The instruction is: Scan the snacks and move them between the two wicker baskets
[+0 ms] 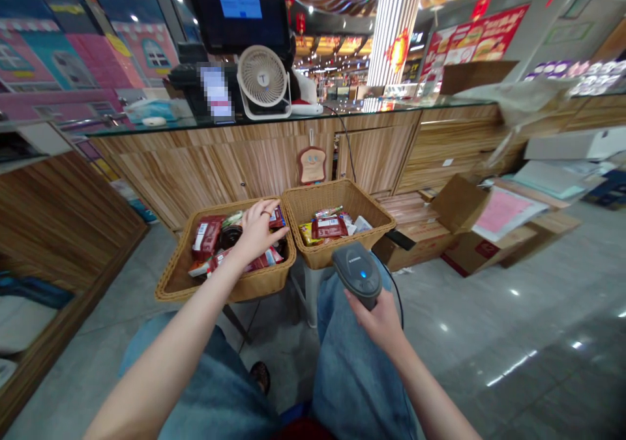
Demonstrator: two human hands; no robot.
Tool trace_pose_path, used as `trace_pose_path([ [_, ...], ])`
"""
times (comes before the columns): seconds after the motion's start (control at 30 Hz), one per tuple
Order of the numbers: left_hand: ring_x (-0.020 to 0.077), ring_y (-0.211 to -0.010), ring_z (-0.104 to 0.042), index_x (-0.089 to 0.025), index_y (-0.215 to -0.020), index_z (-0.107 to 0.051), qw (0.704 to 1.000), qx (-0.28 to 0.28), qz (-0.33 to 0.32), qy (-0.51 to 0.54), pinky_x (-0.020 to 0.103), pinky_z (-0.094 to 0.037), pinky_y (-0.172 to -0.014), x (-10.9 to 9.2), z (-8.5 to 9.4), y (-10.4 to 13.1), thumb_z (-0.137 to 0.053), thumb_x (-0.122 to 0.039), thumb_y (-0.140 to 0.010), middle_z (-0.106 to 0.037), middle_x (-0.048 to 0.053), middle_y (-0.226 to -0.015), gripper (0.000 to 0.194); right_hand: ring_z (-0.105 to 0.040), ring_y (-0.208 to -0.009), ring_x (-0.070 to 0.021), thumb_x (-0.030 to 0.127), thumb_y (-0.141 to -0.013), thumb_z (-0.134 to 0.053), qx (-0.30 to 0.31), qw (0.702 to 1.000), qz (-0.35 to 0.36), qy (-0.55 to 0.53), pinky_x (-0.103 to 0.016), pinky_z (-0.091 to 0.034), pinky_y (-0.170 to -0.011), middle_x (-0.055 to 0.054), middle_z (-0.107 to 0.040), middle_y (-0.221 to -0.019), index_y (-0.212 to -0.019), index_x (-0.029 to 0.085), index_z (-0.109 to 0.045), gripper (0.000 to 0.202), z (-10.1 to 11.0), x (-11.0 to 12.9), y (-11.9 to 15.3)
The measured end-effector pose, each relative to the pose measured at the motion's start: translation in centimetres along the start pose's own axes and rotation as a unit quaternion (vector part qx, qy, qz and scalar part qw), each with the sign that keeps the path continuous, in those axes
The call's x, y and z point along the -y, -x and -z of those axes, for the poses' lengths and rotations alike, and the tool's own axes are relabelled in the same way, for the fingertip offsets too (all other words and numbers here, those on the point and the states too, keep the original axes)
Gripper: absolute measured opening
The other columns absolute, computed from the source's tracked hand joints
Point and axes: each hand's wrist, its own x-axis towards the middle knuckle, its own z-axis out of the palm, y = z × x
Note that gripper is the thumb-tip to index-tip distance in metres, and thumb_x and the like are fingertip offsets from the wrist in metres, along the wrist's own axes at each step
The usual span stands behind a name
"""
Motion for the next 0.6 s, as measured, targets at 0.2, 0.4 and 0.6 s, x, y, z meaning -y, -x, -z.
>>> trace_pose_path([
  [0.2, 0.0364, -0.154, -0.033, -0.026, -0.159, -0.040, 0.992, 0.119, -0.026, -0.021, 0.061, -0.021, -0.126, -3.1, -2.8, -3.7, -0.072, -0.044, -0.087, -0.045, 0.014, -0.163, 0.081, -0.074, -0.068, -0.0257, 0.037, -0.092, -0.065, 0.019, 0.999, 0.010, 0.028, -0.032, -0.058, -0.064, -0.007, -0.078, -0.077, -0.088, 0.020, -0.070, 0.018, 1.7, 0.7, -0.7],
  [0.4, 0.0353, -0.155, -0.033, -0.027, -0.161, -0.038, 0.966, 0.242, -0.069, -0.063, 0.063, -0.015, -0.127, -3.7, -5.5, -7.2, -0.075, -0.046, -0.085, -0.046, 0.015, -0.163, 0.087, -0.074, -0.070, -0.0292, 0.042, -0.091, -0.067, 0.018, 0.998, -0.024, 0.055, -0.028, -0.053, -0.051, -0.004, -0.068, -0.058, -0.084, 0.022, -0.068, 0.021, 4.6, 2.5, -3.3],
  [0.6, 0.0423, -0.145, -0.046, -0.026, -0.151, -0.053, 0.925, 0.360, -0.073, -0.094, 0.069, -0.019, -0.123, -4.9, -9.6, -12.1, -0.091, -0.052, -0.065, -0.061, 0.019, -0.150, 0.098, -0.070, -0.057, -0.0261, 0.047, -0.092, -0.067, 0.009, 0.996, -0.052, 0.071, -0.026, -0.049, -0.044, -0.001, -0.060, -0.048, -0.081, 0.022, -0.068, 0.028, 4.8, 2.6, -5.8],
])
